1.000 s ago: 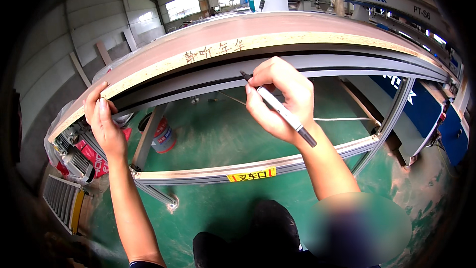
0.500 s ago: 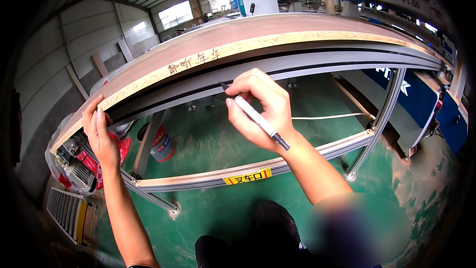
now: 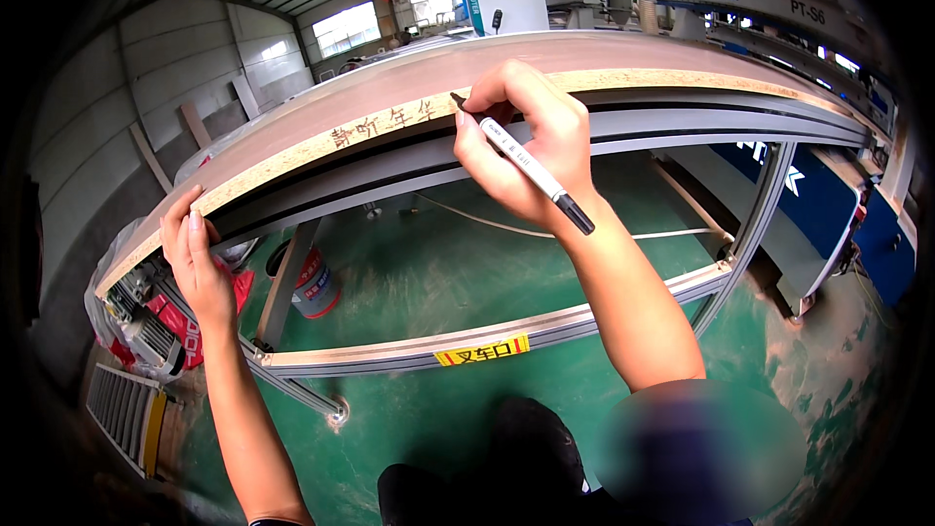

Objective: The person writes characters on the edge of a wooden board using a marker, then picks up and carries the board across a woodworking workshop floor.

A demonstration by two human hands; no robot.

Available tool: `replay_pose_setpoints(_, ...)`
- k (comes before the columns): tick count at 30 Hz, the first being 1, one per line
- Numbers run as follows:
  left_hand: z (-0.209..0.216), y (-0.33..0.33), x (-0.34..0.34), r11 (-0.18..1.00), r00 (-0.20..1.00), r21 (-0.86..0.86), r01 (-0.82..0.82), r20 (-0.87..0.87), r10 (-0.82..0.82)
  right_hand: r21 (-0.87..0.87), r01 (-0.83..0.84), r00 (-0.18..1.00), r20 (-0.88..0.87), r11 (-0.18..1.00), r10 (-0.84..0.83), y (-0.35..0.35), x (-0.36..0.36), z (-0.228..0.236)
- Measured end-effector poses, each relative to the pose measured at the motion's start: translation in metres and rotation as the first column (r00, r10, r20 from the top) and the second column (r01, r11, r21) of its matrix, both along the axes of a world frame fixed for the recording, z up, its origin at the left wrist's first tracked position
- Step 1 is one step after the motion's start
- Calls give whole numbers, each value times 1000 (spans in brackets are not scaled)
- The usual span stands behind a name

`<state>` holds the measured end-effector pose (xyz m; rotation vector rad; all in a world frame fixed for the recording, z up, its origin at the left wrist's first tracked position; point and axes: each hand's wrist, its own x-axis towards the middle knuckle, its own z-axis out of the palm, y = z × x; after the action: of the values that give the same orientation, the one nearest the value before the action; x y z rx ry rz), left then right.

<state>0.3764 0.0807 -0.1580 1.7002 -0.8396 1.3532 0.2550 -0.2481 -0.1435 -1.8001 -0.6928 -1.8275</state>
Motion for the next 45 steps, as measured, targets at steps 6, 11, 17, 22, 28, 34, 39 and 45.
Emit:
replay_pose_setpoints(6, -1, 1, 2, 999, 999, 8, -32, 32, 31, -5, 53, 998, 33, 999, -53, 0, 1, -2)
replay_pose_setpoints(11, -3, 0, 6, 999, 998, 13, -34, 53, 33, -35, 75, 996, 44, 997, -73, -4, 3, -2)
replay_pose_setpoints(17, -2, 1, 6, 1000, 999, -1, -28, 43, 28, -12, 56, 997, 48, 998, -56, -5, 3, -3)
replay_pose_setpoints(22, -3, -1, 7, 1000, 999, -11, -17, 38, 17, -73, 91, 994, 63, 993, -87, -8, 4, -3)
replay_pose_setpoints(28, -2, -1, 7, 1000, 999, -13, -15, 42, 16, -49, 115, 992, 61, 992, -112, -6, 2, -3)
replay_pose_setpoints(34, -3, -1, 8, 1000, 999, -17, -1, 38, 1, -51, 72, 996, 56, 996, -69, -8, 3, -5)
replay_pose_setpoints(39, -3, 0, 8, 1000, 998, -6, -20, 52, 20, -89, 118, 992, 61, 989, -113, -6, 4, -4)
replay_pose_setpoints(45, -3, 0, 8, 1000, 999, -4, -9, 48, 9, -26, 115, 993, 27, 993, -114, -6, 2, -6)
